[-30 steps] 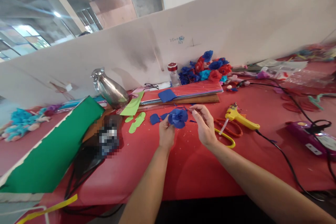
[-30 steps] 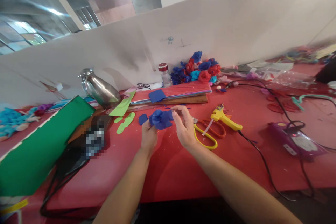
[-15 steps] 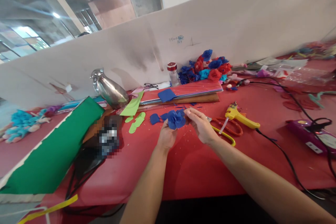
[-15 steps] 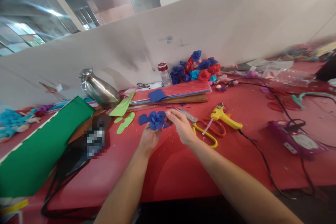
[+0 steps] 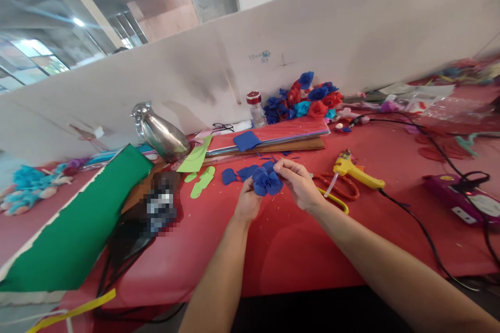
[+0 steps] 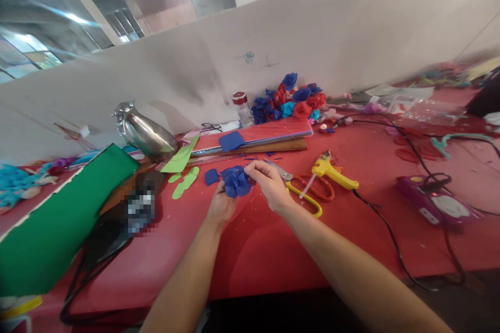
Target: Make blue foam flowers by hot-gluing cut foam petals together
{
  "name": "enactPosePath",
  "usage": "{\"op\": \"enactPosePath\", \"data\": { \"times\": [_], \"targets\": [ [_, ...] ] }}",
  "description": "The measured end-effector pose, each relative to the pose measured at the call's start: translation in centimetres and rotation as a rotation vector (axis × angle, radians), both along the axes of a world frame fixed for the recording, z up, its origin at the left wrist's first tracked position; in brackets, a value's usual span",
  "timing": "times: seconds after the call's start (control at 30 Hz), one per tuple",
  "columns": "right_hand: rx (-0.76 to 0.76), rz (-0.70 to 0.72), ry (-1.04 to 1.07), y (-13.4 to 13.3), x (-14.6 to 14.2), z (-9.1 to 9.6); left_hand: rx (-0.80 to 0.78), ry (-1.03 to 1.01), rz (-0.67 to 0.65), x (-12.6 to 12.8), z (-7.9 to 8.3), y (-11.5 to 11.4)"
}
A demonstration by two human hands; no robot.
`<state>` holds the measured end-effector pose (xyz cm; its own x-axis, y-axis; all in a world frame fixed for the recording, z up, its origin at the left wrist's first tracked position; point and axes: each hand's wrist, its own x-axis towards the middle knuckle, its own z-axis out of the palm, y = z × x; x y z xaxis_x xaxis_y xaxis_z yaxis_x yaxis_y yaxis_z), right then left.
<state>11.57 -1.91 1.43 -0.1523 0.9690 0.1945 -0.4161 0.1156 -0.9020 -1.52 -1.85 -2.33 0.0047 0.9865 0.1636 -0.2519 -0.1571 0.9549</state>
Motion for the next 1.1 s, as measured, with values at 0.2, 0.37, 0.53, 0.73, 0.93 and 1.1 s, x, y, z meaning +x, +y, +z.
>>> {"op": "enactPosePath", "data": {
  "times": [0.2,0.37,0.53,0.73,0.93,1.1],
  "targets": [
    [-0.023,-0.029,0.019,0.0,-0.1,-0.1,0.007,0.013,-0.002,0.0,0.1,0.0],
    [-0.054,-0.123,0.109,0.4,0.0,-0.4,0.074,-0.027,0.001,0.2,0.9,0.0],
    [-0.048,-0.166,0.109,0.5,0.1,-0.2,0.06,-0.068,0.02,0.2,0.7,0.3],
    [-0.047,-0.155,0.119,0.4,0.0,-0.2,0.041,-0.026,0.087,-0.1,0.5,0.7],
    [-0.099,-0.14,0.088,0.5,0.0,-0.3,-0.006,-0.125,0.109,-0.1,0.6,0.8],
    [-0.104,-0.065,0.05,0.4,-0.1,-0.3,-0.033,-0.19,0.084,0.1,0.9,0.7]
  ]
}}
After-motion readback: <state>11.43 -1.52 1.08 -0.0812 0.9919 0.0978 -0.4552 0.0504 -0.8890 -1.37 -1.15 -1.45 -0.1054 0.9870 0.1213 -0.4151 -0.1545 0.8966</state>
